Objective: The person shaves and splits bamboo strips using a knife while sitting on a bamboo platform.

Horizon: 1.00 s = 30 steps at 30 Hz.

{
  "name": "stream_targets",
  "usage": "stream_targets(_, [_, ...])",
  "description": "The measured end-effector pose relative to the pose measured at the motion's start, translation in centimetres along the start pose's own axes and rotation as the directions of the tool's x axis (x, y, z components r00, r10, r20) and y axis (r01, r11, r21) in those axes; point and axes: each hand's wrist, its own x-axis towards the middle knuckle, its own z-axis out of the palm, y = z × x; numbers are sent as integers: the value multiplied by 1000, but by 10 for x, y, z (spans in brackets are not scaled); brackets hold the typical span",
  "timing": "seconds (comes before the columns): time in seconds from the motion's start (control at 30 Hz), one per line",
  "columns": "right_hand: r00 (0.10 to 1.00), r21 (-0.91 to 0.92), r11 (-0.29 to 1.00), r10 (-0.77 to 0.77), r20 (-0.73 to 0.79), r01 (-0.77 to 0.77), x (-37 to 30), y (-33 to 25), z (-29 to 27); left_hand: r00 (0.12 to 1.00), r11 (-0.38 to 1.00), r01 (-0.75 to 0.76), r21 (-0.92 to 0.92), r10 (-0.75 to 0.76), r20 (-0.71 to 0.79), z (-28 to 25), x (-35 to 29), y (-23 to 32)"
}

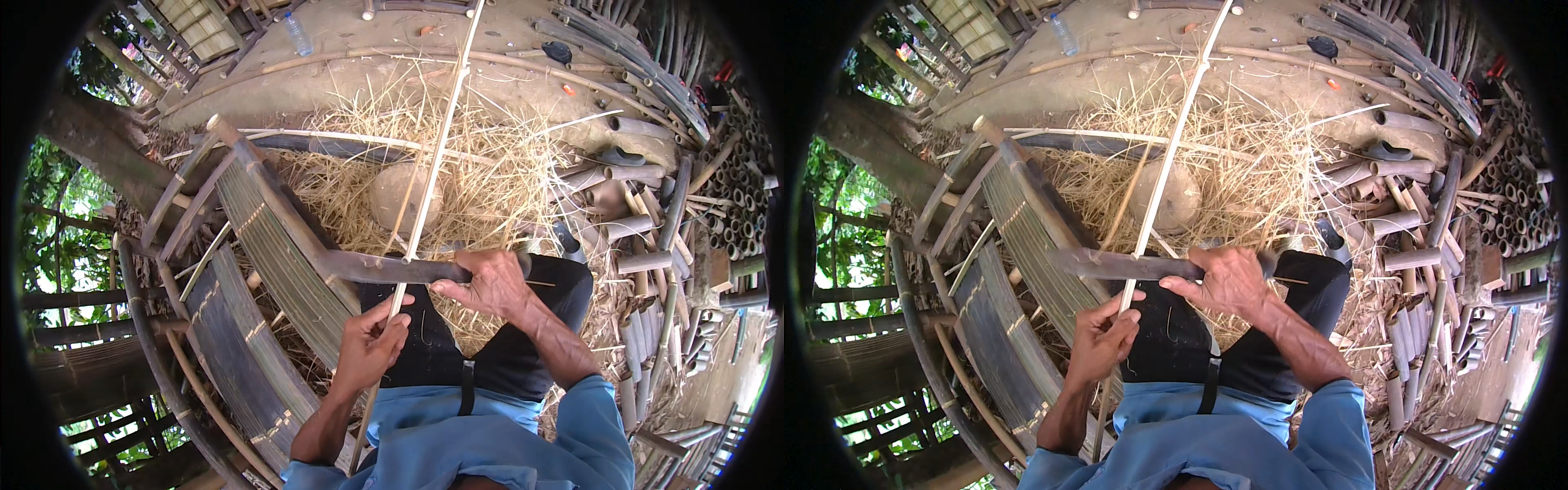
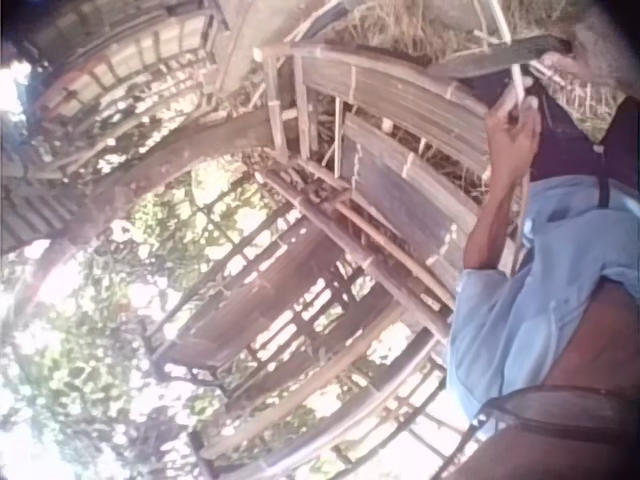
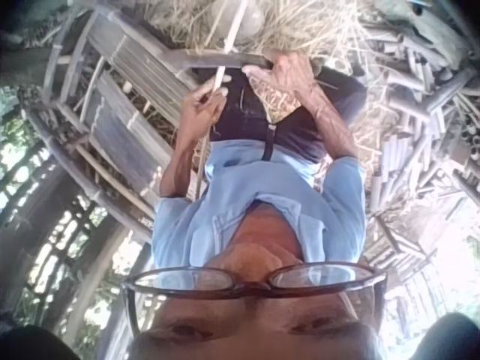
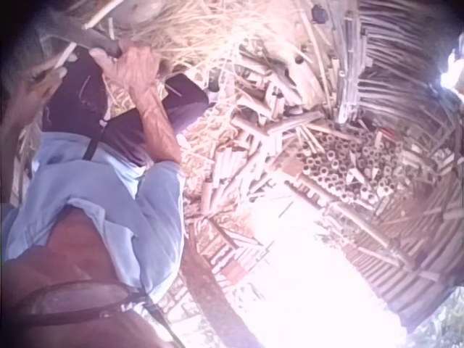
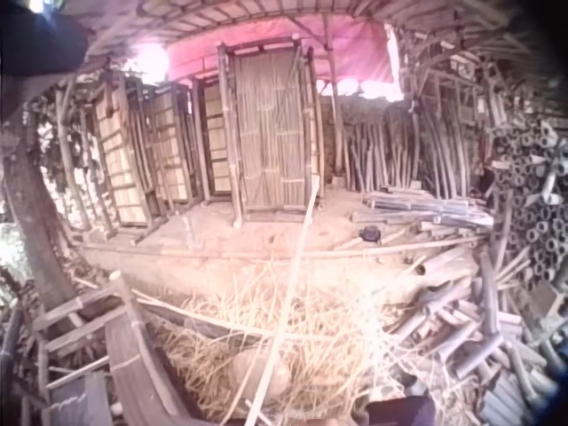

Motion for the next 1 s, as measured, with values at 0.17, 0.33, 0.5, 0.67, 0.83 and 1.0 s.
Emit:
stream_targets(0.17, [999, -22, 999, -47, 1, 47, 19, 19, -8, 998, 999, -1, -34, -1, -66, -2, -12, 6])
stream_targets(0.33, [863, -191, 854, 428, -267, -483, 46, 133, -73, 993, 997, 59, -43, -63, -99, -12, -59, -6])
stream_targets(0.5, [952, 33, 953, 302, -47, -301, 24, 60, -30, 985, 998, 50, -44, -57, -161, -18, -41, -7])
stream_targets(0.67, [997, 72, 995, -73, 21, 72, -2, -12, 18, 987, 999, -51, -2, 50, -156, -4, -4, -2])
stream_targets(0.83, [988, 35, 998, -65, 141, 61, 9, -6, 11, 977, 999, -8, 42, 17, -214, -2, -13, -4])
stream_targets(1.0, [984, -35, 983, 178, -6, -178, 44, 61, -10, 969, 1000, -6, 18, 11, -246, -6, -34, 5])
